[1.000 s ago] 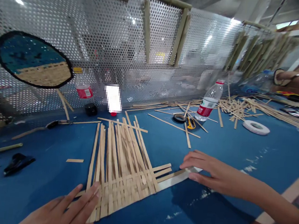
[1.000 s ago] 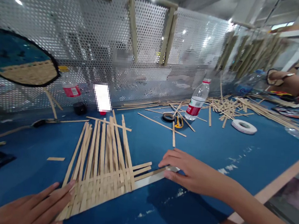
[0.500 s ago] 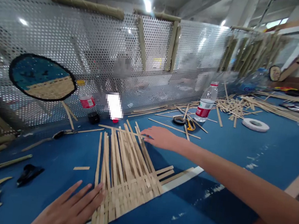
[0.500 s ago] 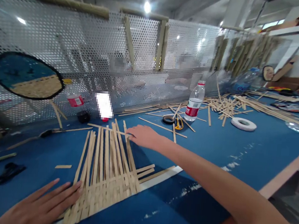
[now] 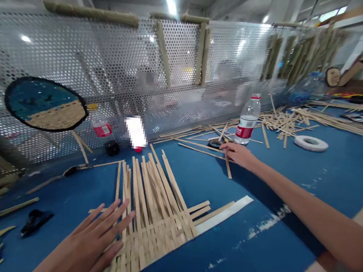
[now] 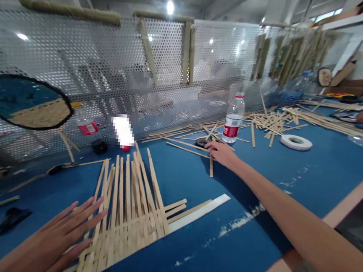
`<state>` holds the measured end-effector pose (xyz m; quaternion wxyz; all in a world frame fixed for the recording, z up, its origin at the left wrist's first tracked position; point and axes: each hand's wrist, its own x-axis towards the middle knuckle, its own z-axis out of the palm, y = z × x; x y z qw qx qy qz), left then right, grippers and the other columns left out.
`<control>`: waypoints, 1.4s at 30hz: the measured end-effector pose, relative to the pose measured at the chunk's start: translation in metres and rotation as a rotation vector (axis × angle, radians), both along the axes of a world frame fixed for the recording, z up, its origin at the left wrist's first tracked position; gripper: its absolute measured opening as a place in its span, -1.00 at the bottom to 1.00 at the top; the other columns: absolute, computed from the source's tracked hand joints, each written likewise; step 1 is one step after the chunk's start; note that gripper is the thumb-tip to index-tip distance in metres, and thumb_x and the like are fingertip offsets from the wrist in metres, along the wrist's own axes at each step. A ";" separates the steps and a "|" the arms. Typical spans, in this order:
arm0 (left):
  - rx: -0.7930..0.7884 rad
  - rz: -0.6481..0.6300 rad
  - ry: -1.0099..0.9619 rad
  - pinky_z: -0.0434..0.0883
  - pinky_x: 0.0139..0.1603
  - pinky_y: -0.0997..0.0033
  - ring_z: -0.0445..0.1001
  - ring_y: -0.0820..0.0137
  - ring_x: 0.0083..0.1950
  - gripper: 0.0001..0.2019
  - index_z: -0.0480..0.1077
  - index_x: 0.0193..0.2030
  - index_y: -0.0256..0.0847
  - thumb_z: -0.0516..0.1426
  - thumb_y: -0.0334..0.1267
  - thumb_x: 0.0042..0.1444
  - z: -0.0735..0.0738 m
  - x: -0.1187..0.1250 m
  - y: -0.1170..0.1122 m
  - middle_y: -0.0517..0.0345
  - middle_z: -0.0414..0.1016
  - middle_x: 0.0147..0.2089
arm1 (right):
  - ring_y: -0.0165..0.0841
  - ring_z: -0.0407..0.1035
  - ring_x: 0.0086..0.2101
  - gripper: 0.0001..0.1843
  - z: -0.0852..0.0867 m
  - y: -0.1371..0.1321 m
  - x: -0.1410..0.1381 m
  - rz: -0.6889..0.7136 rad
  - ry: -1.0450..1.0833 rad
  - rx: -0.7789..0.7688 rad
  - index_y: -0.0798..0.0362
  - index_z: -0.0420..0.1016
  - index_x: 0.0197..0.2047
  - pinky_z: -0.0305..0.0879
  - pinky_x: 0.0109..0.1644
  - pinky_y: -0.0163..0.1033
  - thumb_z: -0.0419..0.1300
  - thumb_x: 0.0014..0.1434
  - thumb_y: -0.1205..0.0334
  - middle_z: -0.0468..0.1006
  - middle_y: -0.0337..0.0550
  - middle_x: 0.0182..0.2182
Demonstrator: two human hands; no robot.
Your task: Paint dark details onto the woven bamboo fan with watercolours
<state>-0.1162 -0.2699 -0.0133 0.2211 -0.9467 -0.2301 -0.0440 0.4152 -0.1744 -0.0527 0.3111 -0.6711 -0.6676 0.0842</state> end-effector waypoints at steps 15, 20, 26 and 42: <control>-0.722 -0.061 0.066 -0.14 0.48 -0.28 -0.29 0.08 0.56 -0.42 -0.23 0.52 0.24 -0.17 0.19 0.46 -0.010 0.127 0.056 0.25 -0.32 0.56 | -0.28 0.48 -0.04 -0.67 -0.004 0.005 0.033 -0.088 -0.169 0.020 0.08 0.49 0.07 0.46 0.07 0.00 0.18 0.36 0.06 0.55 -0.05 0.02; -0.787 -0.052 0.055 -0.24 0.51 -0.24 -0.31 0.11 0.57 -0.42 -0.22 0.52 0.25 -0.18 0.21 0.45 -0.014 0.125 0.056 0.27 -0.33 0.57 | -0.20 0.50 0.01 -0.65 -0.014 0.009 0.024 0.021 -0.218 0.074 0.06 0.60 0.04 0.39 0.18 -0.02 0.03 0.36 0.28 0.64 -0.01 0.01; -0.868 -0.053 0.025 -0.38 0.52 -0.15 -0.38 0.13 0.58 -0.41 -0.20 0.53 0.25 -0.16 0.22 0.45 -0.018 0.125 0.061 0.30 -0.36 0.58 | -0.16 0.47 0.06 -0.62 -0.015 0.002 0.002 0.183 -0.267 0.133 0.00 0.65 -0.03 0.34 0.25 0.04 0.02 0.28 0.30 0.65 -0.05 -0.01; -0.524 0.512 -1.205 0.45 0.14 -0.02 0.50 0.17 0.07 -0.55 0.41 0.12 -0.28 0.07 0.09 0.40 0.059 0.025 0.166 -0.05 0.47 0.08 | -0.17 0.48 0.06 -0.62 -0.007 -0.020 -0.050 0.444 -0.246 0.170 -0.07 0.59 0.05 0.38 0.20 0.06 -0.02 0.39 0.13 0.64 -0.06 0.00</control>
